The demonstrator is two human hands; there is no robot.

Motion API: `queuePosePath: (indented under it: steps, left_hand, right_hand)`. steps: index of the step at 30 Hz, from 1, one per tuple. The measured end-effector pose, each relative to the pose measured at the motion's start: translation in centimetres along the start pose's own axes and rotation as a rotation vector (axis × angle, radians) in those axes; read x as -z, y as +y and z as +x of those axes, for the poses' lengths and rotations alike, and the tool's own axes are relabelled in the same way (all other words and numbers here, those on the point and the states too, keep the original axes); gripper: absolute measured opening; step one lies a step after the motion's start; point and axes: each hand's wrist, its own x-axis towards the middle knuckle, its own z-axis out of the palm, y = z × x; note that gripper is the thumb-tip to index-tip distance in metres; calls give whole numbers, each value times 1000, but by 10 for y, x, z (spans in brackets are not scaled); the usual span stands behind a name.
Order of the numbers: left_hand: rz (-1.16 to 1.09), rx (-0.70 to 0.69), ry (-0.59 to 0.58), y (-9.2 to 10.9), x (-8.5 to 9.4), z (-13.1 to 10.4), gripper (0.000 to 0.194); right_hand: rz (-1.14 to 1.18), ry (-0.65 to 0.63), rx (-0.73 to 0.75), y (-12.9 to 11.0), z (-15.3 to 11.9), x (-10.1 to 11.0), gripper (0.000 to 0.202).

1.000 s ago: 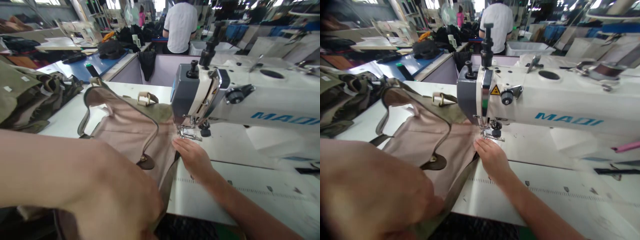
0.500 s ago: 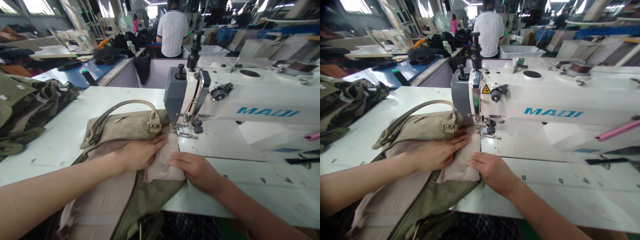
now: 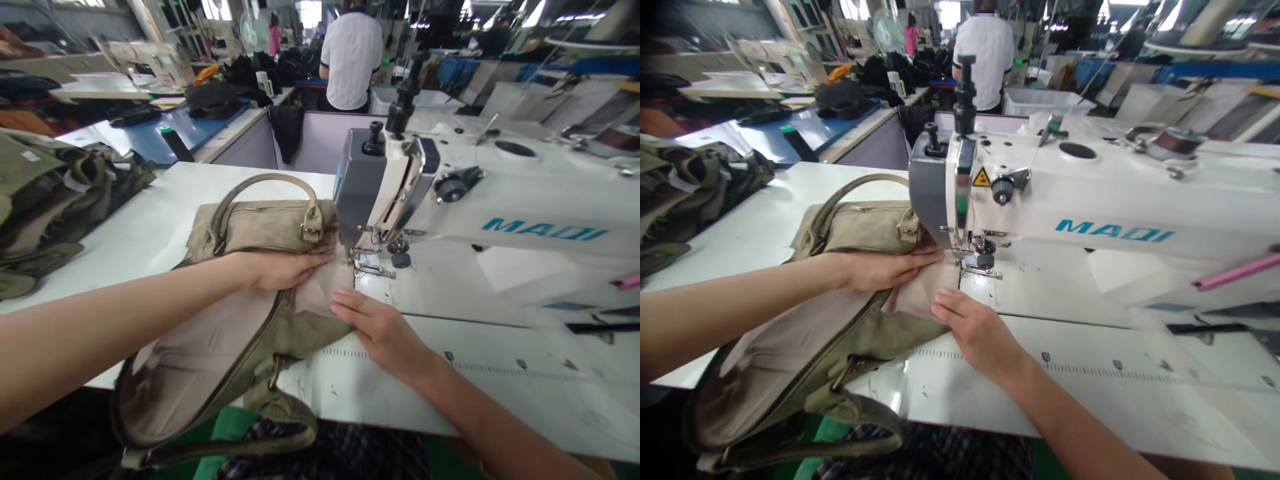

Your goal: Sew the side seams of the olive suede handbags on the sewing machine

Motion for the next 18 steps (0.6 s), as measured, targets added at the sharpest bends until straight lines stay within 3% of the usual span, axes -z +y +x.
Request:
queuePosePath:
  steps: [1,4,6,8,11,13,16,18]
  left_hand:
    - [-12,19,11,15,4,-9,38]
    - [-126,-16,14,72,-3,-49,51]
    - [-173,-121,109,103,-21,-77,42]
    - [-131,-172,186,119,-43,-97,54]
    - [-66,-150,215,123,-68,-109,81]
    - [-45,-115,203,120,-74,-111,89]
    - [-18,-104,169,115,-72,-110,91]
    - [25,-121,178,110,-68,-109,81]
  right_hand:
    - [48,-1,-6,-4,-3,1,42]
    - [167,-8,-27,-22,-13,5,38]
    - [213,-12,-40,-36,-18,6,36]
    - [239,-26,-45,-50,-21,7,30]
    - [197,-48,-61,-65,-23,10,22]
    - [165,-48,-68,-70,-25,12,21]
    - [164,-51,-97,-73,-31,13,24]
    - [158,-42,-118,-73,-34,11,26]
